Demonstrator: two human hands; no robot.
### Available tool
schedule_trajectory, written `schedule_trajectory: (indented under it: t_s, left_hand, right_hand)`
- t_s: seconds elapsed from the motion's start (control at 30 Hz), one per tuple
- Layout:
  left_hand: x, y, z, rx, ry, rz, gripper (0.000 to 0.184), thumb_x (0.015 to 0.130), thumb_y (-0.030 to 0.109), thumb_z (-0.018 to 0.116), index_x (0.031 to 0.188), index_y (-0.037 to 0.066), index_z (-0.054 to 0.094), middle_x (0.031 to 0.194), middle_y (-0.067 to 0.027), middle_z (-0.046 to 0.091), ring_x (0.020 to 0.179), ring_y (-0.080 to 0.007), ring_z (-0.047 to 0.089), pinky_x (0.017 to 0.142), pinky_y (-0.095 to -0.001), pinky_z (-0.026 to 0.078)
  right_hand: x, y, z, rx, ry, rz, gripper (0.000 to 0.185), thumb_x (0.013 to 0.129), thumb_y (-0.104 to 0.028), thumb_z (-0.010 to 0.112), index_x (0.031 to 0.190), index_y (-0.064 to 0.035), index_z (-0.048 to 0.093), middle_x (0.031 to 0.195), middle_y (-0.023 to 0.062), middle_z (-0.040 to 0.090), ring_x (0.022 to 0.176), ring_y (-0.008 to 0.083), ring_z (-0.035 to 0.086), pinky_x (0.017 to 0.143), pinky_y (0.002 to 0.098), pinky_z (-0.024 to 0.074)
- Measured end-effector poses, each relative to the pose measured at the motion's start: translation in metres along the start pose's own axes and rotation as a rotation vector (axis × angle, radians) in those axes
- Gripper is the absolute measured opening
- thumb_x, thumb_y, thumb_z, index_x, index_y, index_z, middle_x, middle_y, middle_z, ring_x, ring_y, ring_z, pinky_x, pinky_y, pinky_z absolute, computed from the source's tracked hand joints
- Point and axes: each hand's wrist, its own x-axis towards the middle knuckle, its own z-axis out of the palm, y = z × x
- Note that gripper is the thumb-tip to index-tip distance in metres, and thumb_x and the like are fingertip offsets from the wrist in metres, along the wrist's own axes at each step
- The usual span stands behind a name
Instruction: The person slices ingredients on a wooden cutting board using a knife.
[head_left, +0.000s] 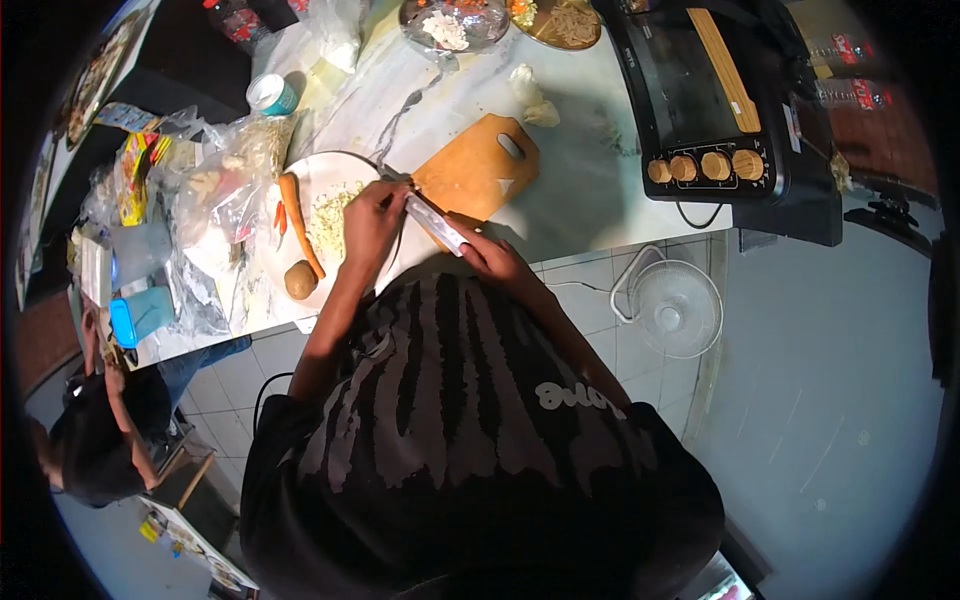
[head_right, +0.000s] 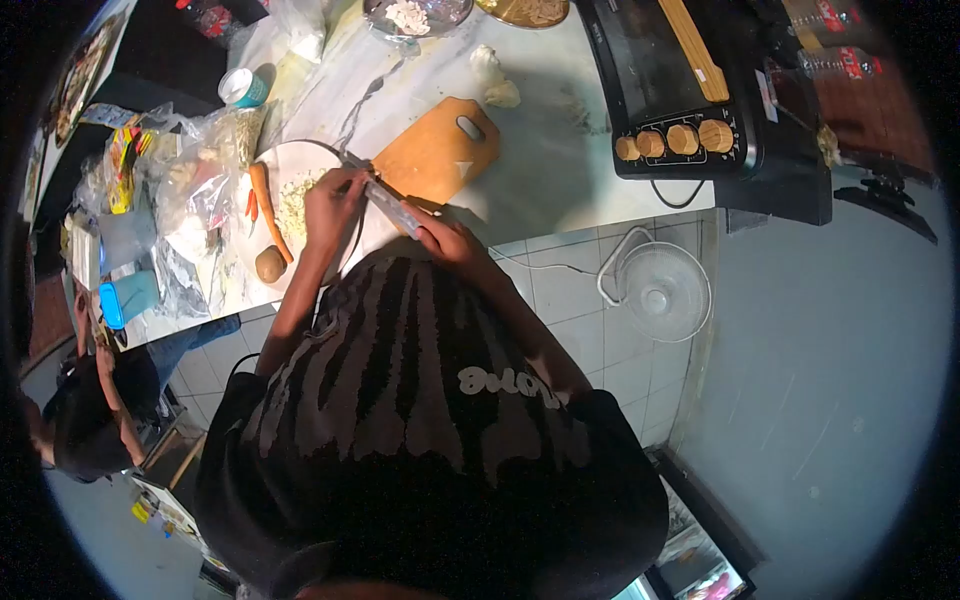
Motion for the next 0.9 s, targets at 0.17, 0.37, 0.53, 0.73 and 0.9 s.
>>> schedule_trajectory:
  t_s: [0.17, 0.37, 0.53, 0.73, 0.9]
  left_hand:
    - [-0.024, 0.007, -0.056, 0.078, 0.07, -0.292, 0.016, 0.089, 0.012, 0.073, 0.099, 0.001, 0.076, 0.09, -0.0149, 0.075, 0.076, -0.0235, 0.073, 0.07, -0.0322, 0.055]
    - [-0.059, -0.02, -0.061, 0.017, 0.257, -0.218, 0.021, 0.088, 0.01, 0.069, 0.108, 0.004, 0.075, 0.095, -0.0176, 0.073, 0.079, -0.0263, 0.072, 0.072, -0.0348, 0.055]
    - [-0.074, 0.006, -0.05, 0.372, 0.127, -0.009, 0.046, 0.091, 0.035, 0.07, 0.132, 0.016, 0.066, 0.08, -0.0142, 0.057, 0.073, -0.031, 0.058, 0.064, -0.0429, 0.047]
    - [-0.08, -0.002, -0.038, 0.375, 0.276, -0.062, 0.036, 0.089, 0.03, 0.074, 0.116, 0.007, 0.074, 0.082, -0.0143, 0.059, 0.075, -0.0301, 0.06, 0.066, -0.0407, 0.049]
    - [-0.073, -0.018, -0.034, 0.244, 0.409, 0.008, 0.017, 0.084, 0.013, 0.078, 0.099, 0.004, 0.078, 0.08, -0.0109, 0.061, 0.072, -0.028, 0.061, 0.067, -0.0383, 0.049]
  right_hand:
    - [0.031, -0.047, -0.01, -0.092, -0.337, 0.194, 0.046, 0.103, -0.019, 0.049, 0.149, -0.0191, 0.047, 0.128, 0.0196, 0.064, 0.105, 0.0407, 0.065, 0.093, 0.0424, 0.0515]
    - [0.039, -0.043, -0.003, -0.036, -0.323, 0.071, 0.047, 0.104, -0.017, 0.046, 0.151, -0.0154, 0.044, 0.133, 0.0178, 0.062, 0.109, 0.0273, 0.065, 0.095, 0.035, 0.0472]
    - [0.046, -0.061, -0.013, 0.02, -0.402, 0.201, 0.046, 0.103, -0.016, 0.044, 0.149, -0.0106, 0.045, 0.139, 0.0226, 0.056, 0.127, 0.0386, 0.054, 0.108, 0.041, 0.0404]
    - [0.043, -0.066, -0.02, -0.068, -0.42, 0.258, 0.047, 0.102, -0.017, 0.046, 0.149, -0.0124, 0.045, 0.131, 0.0248, 0.06, 0.12, 0.0381, 0.059, 0.104, 0.0436, 0.0431]
    - [0.042, -0.068, -0.029, -0.079, -0.43, 0.354, 0.048, 0.101, -0.017, 0.05, 0.149, -0.0168, 0.045, 0.107, 0.0236, 0.068, 0.098, 0.0384, 0.068, 0.088, 0.0458, 0.0505]
